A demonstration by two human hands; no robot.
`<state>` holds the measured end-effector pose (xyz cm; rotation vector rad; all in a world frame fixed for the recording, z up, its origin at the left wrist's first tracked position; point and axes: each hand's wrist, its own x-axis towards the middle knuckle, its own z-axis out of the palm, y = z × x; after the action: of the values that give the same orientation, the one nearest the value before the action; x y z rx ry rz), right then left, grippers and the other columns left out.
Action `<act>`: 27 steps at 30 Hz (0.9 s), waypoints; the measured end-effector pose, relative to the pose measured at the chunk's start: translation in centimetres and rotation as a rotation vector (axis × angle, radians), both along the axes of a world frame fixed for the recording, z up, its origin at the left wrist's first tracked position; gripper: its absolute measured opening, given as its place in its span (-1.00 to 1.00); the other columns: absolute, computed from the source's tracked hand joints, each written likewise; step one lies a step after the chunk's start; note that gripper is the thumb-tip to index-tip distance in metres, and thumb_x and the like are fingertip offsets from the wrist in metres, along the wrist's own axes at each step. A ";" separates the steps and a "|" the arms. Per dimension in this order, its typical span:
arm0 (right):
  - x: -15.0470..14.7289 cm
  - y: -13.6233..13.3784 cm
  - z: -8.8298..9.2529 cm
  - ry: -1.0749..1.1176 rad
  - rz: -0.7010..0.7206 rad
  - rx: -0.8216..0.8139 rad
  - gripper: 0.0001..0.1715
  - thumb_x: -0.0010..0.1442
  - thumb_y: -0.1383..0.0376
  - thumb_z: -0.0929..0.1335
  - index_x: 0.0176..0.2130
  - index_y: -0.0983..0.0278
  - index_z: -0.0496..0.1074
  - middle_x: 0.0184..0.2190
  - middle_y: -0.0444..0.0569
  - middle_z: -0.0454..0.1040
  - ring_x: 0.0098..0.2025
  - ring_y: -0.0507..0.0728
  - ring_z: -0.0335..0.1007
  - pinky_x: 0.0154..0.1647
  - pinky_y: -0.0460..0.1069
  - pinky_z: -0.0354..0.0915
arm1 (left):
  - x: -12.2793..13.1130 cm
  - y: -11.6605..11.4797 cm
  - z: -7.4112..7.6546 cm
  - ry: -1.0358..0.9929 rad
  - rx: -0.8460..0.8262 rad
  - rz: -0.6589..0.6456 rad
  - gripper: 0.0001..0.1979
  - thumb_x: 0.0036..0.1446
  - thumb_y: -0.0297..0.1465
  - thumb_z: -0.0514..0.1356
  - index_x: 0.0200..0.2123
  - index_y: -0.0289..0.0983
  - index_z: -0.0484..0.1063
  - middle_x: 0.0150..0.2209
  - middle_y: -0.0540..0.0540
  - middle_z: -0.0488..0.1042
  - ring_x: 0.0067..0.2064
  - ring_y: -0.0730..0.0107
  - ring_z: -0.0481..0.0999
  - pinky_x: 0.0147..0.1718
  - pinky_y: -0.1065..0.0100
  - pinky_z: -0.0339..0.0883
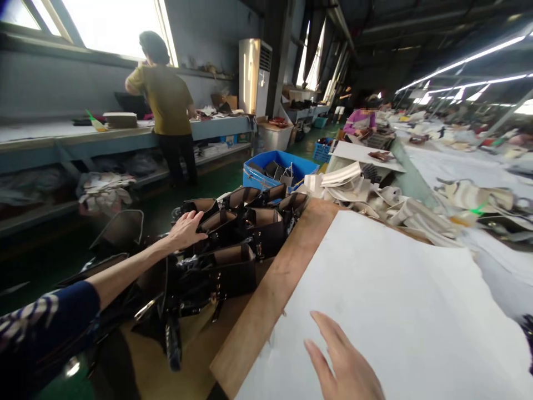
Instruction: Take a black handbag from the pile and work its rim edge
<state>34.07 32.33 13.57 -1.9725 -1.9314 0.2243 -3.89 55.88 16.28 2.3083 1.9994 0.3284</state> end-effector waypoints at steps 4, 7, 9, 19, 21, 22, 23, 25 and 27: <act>-3.6 13.1 2.8 0.036 0.034 -0.074 -0.52 0.20 0.14 0.15 0.07 0.22 0.24 -0.03 0.00 0.39 -0.05 0.20 0.37 -0.04 0.09 0.34 | -1.2 4.9 -1.2 0.022 -0.059 0.020 -0.26 -0.14 -0.19 0.22 0.09 -0.39 0.11 -0.05 -0.30 0.28 0.00 -0.06 0.24 -0.05 0.11 0.14; -4.9 21.3 3.3 -0.017 0.094 -0.067 -0.52 0.16 0.24 0.19 0.08 0.26 0.22 0.06 0.00 0.31 0.06 0.17 0.26 0.06 0.05 0.23 | -0.6 7.3 -1.4 0.015 -0.034 -0.023 -0.30 -0.09 -0.17 0.18 0.12 -0.28 0.08 0.05 -0.25 0.21 0.04 0.00 0.21 -0.02 0.13 0.11; -5.3 25.7 2.8 -0.076 0.095 -0.080 -0.46 0.14 0.26 0.22 0.12 0.28 0.17 0.11 0.04 0.24 0.12 0.17 0.18 0.12 0.04 0.14 | 0.3 8.8 -1.4 0.022 -0.039 -0.059 -0.28 -0.12 -0.18 0.19 0.14 -0.17 0.06 0.17 -0.21 0.05 0.05 -0.06 0.20 -0.05 0.08 0.13; -6.0 37.3 1.1 -0.297 0.028 -0.250 -0.04 -0.06 0.25 0.40 0.23 0.28 -0.04 0.20 0.30 0.00 0.15 0.38 0.09 0.04 0.17 0.12 | 3.5 14.8 -2.4 0.178 -0.241 0.024 0.07 -0.40 -0.44 0.35 0.21 -0.06 -0.09 0.29 -0.29 -0.41 -0.05 -0.33 0.29 -0.30 0.00 0.30; -5.9 38.6 0.6 -0.343 0.017 -0.284 0.03 -0.10 0.24 0.43 0.24 0.24 -0.08 0.22 0.30 -0.06 0.09 0.38 0.19 0.01 0.16 0.14 | 4.1 15.6 -2.6 0.171 -0.253 0.018 0.05 -0.40 -0.44 0.37 0.20 -0.01 -0.06 0.29 -0.24 -0.39 -0.05 -0.27 0.31 -0.35 0.08 0.35; -5.8 39.2 0.3 -0.366 0.011 -0.301 0.06 -0.12 0.23 0.44 0.24 0.21 -0.09 0.23 0.28 -0.10 0.06 0.37 0.23 -0.01 0.16 0.16 | 4.5 16.0 -2.8 0.172 -0.250 0.022 0.01 -0.36 -0.44 0.36 0.18 0.01 -0.03 0.29 -0.22 -0.38 -0.05 -0.24 0.32 -0.36 0.09 0.36; -5.8 39.7 -0.1 -0.389 0.006 -0.315 0.08 -0.14 0.23 0.46 0.24 0.17 -0.09 0.24 0.26 -0.13 0.03 0.37 0.26 -0.03 0.16 0.18 | 4.8 16.3 -3.0 0.176 -0.243 0.030 -0.06 -0.31 -0.44 0.35 0.17 0.01 0.01 0.29 -0.21 -0.35 -0.06 -0.22 0.33 -0.37 0.09 0.37; -5.7 40.9 -0.7 -0.433 0.004 -0.334 0.12 -0.18 0.23 0.47 0.24 0.10 -0.11 0.26 0.22 -0.20 0.01 0.38 0.27 -0.08 0.15 0.22 | 5.4 16.8 -3.5 0.194 -0.217 0.062 -0.24 -0.17 -0.47 0.28 0.13 0.00 0.11 0.29 -0.19 -0.31 -0.07 -0.20 0.33 -0.39 0.05 0.38; -5.7 42.1 -1.2 -0.467 0.031 -0.344 0.13 -0.19 0.26 0.47 0.23 0.05 -0.12 0.29 0.16 -0.31 0.00 0.36 0.29 -0.14 0.12 0.26 | 5.9 17.2 -4.1 0.222 -0.187 0.099 -0.39 -0.07 -0.52 0.20 0.08 -0.02 0.19 0.29 -0.16 -0.29 -0.07 -0.23 0.31 -0.41 0.01 0.37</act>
<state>28.35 74.39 12.37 -2.3855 -2.3393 0.1151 2.01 73.04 12.19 2.2194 2.1430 -0.1116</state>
